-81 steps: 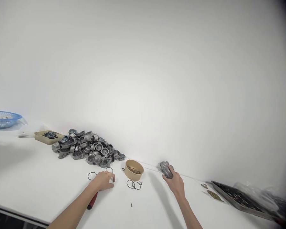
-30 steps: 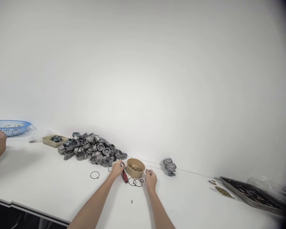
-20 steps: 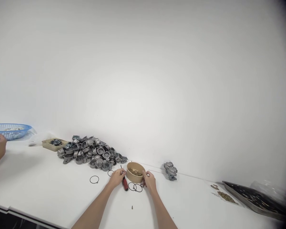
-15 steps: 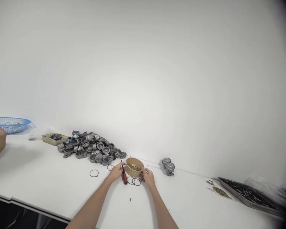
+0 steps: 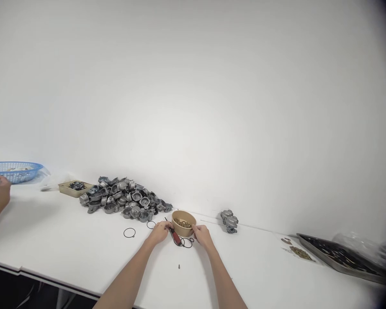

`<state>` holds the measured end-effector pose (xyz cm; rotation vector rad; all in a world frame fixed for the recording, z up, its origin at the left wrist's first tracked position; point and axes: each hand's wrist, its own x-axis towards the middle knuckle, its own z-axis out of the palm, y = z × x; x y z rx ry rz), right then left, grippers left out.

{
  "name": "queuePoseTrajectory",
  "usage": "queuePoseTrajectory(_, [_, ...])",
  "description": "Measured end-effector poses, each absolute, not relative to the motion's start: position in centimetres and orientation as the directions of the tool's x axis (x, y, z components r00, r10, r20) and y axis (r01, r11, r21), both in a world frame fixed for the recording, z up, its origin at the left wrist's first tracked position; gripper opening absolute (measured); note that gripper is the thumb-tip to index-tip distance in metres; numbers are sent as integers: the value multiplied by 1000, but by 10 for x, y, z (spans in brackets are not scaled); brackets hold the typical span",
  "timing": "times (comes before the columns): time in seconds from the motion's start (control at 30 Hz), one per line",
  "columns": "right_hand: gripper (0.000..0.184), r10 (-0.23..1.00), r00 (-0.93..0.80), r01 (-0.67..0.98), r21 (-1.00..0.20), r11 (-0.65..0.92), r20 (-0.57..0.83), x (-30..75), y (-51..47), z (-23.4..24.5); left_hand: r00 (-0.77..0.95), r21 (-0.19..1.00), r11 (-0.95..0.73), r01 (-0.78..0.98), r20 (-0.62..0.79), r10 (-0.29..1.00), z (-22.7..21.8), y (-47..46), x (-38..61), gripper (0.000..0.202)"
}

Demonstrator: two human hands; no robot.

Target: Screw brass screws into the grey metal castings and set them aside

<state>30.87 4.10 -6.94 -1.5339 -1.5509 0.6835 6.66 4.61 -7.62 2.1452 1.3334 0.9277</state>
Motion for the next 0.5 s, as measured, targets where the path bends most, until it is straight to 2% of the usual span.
queuePoseTrajectory(0.17, [13, 975, -151, 608, -763, 222, 163, 304, 27, -58, 320, 645, -426, 634, 282, 904, -66, 34, 73, 29])
queuePoseTrajectory(0.27, [13, 951, -260, 691, -656, 303, 164, 297, 21, -56, 326, 592, -423, 686, 270, 906, -61, 26, 76, 28])
queuePoseTrajectory(0.33, [10, 953, -265, 738, -606, 297, 145, 293, 19, -57, 305, 581, -404, 706, 265, 915, -60, 24, 77, 29])
queuePoseTrajectory(0.5, [24, 963, -260, 795, -550, 257, 75, 291, 17, -57, 246, 582, -353, 733, 257, 935, -65, 28, 75, 21])
